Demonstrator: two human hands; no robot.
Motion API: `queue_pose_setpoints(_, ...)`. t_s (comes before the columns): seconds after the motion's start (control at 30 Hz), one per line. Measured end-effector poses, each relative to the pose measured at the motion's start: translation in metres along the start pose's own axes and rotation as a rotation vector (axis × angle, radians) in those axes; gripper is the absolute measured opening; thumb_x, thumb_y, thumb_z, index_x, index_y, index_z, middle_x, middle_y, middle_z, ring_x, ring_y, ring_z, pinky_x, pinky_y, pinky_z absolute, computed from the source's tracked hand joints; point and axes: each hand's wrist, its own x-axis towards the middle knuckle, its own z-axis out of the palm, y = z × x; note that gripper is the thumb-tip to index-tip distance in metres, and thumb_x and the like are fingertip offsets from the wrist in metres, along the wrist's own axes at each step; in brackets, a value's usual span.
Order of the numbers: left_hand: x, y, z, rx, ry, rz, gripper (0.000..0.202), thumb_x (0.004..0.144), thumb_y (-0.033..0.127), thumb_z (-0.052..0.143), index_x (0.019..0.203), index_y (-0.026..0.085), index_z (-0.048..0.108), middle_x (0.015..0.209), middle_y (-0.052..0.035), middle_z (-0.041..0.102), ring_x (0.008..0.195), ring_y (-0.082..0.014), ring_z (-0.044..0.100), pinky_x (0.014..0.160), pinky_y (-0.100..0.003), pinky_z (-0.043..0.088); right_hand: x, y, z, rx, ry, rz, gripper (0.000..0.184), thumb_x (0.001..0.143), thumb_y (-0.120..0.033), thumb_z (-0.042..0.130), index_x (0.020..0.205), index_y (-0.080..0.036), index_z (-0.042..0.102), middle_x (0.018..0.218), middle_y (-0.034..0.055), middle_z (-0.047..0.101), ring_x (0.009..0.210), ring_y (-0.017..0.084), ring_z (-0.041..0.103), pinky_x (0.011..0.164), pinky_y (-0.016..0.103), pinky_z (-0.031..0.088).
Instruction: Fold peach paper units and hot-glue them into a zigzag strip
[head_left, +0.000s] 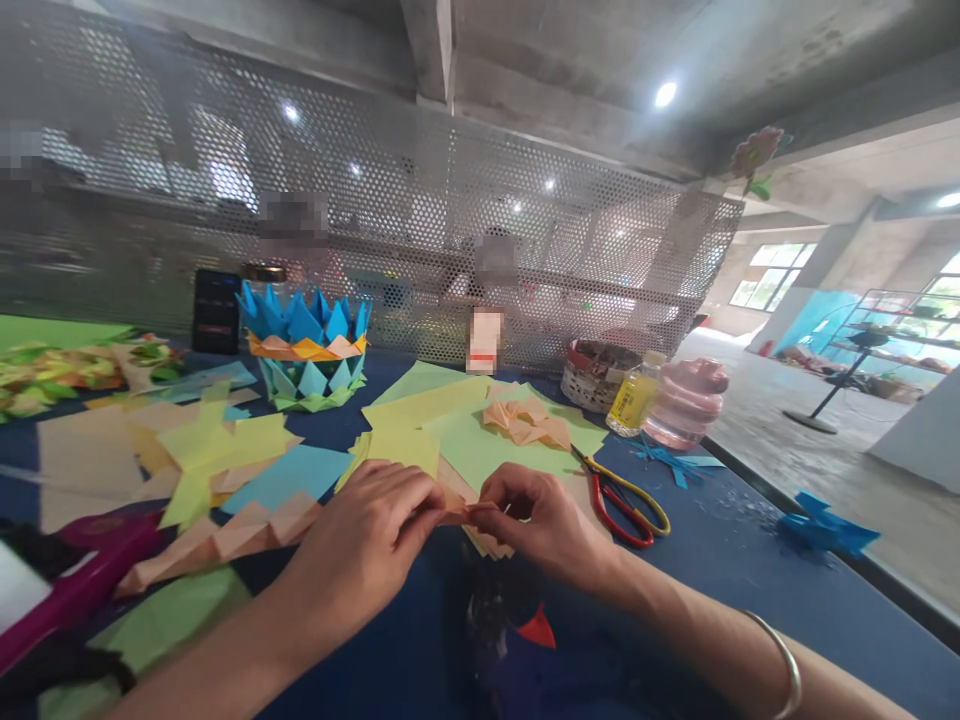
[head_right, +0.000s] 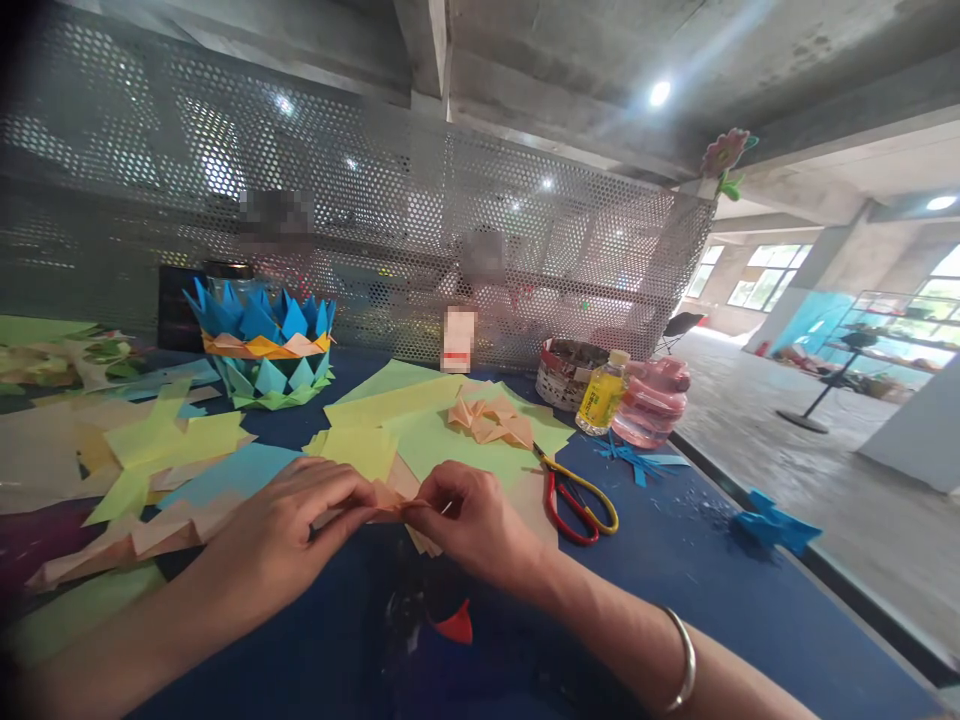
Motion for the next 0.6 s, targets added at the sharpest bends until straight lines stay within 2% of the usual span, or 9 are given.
queue_pose_setpoints(0.37, 0.0002, 0.0011, 0.0012, 0.039, 0.067, 0.073, 0.014, 0.093, 0.014, 0.052, 0.08, 0.02, 0.051, 0.076, 0.0017, 0.06, 0.076, -0.0199, 0.055, 0.074, -0.036, 0.037, 0.0002, 0.0002, -0.0016, 0.023, -0.018, -0.003, 0.018, 0.083, -0.027, 0.067, 0.07, -0.017, 0.059, 0.068, -0.001, 0.061, 0.058, 0.01, 0.052, 0.05, 0.019, 0.038)
queue_pose_setpoints(0.6, 0.0, 0.0023, 0.0013, 0.056, 0.104, 0.116, 0.014, 0.095, 0.015, 0.049, 0.082, 0.02, 0.052, 0.076, 0.0016, 0.061, 0.076, -0.0193, 0.056, 0.076, -0.037, 0.037, 0.0025, 0.0018, -0.0023, 0.038, -0.027, -0.046, 0.022, 0.082, -0.029, 0.068, 0.067, -0.016, 0.059, 0.077, -0.0002, 0.062, 0.061, 0.009, 0.051, 0.052, 0.019, 0.038)
